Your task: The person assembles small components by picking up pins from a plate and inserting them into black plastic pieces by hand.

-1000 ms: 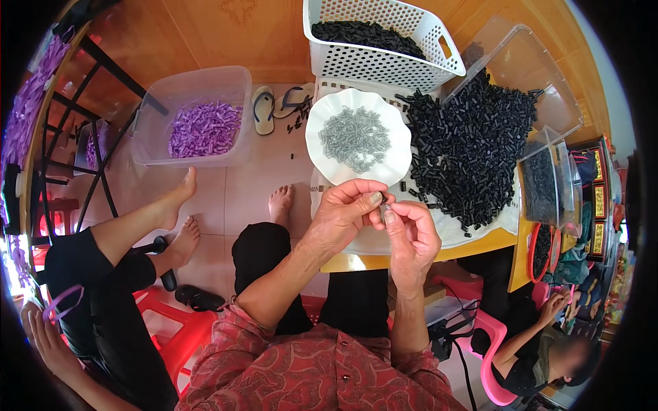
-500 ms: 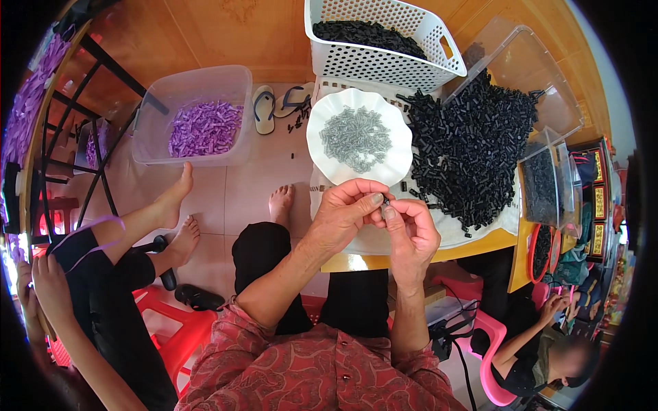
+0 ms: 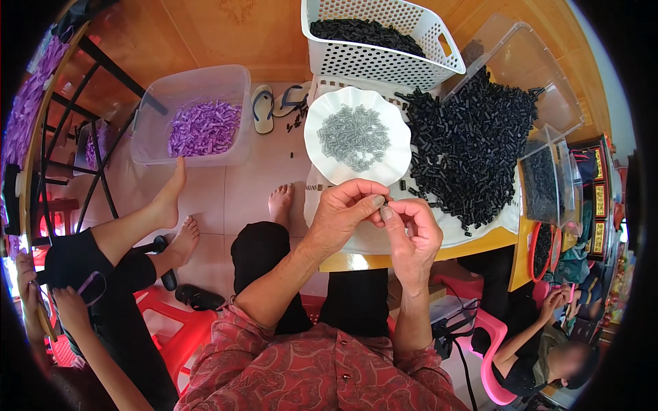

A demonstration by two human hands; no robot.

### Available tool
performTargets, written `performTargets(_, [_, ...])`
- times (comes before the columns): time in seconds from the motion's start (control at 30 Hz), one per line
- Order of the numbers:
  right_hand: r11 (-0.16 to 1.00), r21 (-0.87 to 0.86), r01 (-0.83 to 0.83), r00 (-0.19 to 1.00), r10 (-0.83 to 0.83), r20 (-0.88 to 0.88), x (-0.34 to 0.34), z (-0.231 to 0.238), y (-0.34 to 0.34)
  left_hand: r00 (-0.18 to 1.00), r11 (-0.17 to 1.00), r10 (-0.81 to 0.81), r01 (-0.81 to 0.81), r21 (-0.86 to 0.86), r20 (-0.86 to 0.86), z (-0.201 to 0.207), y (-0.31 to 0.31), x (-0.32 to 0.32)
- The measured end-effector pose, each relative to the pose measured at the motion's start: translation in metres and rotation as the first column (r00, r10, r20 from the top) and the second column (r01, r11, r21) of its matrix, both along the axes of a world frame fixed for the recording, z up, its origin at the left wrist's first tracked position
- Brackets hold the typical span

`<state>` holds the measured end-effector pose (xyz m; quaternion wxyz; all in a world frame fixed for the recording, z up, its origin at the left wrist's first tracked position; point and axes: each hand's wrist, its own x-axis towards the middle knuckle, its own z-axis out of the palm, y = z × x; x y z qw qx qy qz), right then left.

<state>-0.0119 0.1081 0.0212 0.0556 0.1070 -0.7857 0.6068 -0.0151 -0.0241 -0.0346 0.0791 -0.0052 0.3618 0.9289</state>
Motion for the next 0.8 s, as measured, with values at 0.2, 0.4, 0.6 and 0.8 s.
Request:
performTargets(0.2, [0.984,-0.177,0.011,0.976,0.028,0.217,0.002,0.015,-0.006,1.0,0.996,0.006,-0.007,0.085,0.01,0.003,0.0,0.0])
performTargets(0.4, [0.971,-0.239,0.017,0.963,0.048,0.267,0.003,0.015,-0.006,0.995,0.953,-0.06,0.034,0.302,0.08,0.003,-0.003,-0.001])
performTargets(0.6, [0.972,-0.231,0.044,0.967,0.016,0.252,0.003,0.013,-0.009,0.994,0.936,-0.071,0.037,0.351,0.085,-0.001,-0.001,-0.002])
performTargets(0.8, [0.978,-0.204,0.046,0.977,-0.002,0.213,0.003,0.01,-0.01,0.993,0.936,-0.067,0.029,0.351,0.097,0.001,-0.002,-0.001])
